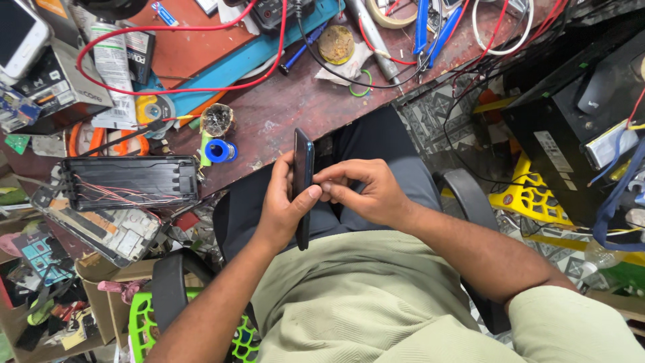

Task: The person opens a smartphone, removes the back cover, and uses a screwdriver to unscrew internal components. They then use a soldering iron to work on the motherboard while seated at a cluttered repair bench.

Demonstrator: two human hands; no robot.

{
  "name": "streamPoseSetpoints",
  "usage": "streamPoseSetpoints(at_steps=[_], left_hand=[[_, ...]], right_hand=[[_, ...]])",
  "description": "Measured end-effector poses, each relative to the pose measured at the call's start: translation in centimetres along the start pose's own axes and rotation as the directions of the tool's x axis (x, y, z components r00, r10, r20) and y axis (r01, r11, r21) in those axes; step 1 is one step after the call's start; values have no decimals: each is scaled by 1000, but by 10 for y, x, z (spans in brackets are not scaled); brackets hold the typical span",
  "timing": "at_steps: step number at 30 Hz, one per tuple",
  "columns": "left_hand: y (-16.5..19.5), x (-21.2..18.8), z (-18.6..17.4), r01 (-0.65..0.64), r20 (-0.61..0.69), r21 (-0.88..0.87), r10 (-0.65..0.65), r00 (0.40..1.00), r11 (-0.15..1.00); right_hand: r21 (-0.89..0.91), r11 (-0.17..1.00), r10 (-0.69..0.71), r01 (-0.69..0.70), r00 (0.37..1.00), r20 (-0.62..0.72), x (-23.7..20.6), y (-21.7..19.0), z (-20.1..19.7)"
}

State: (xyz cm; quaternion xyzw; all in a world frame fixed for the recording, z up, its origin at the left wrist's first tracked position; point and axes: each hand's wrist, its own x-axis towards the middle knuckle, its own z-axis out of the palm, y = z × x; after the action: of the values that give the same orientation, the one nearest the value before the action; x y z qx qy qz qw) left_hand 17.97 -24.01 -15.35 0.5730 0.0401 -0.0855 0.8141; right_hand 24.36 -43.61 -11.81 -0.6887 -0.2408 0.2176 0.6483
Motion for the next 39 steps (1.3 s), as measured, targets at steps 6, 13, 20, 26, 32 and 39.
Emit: streamPoseSetpoints(at_steps=[6, 13, 20, 26, 32, 39], left_hand=[[-2, -1, -1, 24, -53, -33, -26, 998, 999], [2, -2, -6, -22, -66, -47, 19, 998, 999], [8, -4, -11, -32, -125, -85, 22, 992, 996], [7, -9, -12, -5, -154, -96, -10, 988, 995], [16, -15, -8, -23, -134, -57, 15, 991, 998], [24, -16, -2, 6, -131, -87, -18, 991, 996]], right_hand=[[-9, 999, 35, -35, 999, 0, 0, -1, 2], [-88, 995, -51, 45, 996, -74, 4, -1, 6], [-21, 999, -43, 39, 975, -217, 11, -14, 10], [-362, 932, -129, 2, 936, -328, 22, -41, -18], [-904, 367, -519, -218, 758, -394, 64, -80, -78], [-827, 322, -294, -460, 782, -549, 112, -112, -96]])
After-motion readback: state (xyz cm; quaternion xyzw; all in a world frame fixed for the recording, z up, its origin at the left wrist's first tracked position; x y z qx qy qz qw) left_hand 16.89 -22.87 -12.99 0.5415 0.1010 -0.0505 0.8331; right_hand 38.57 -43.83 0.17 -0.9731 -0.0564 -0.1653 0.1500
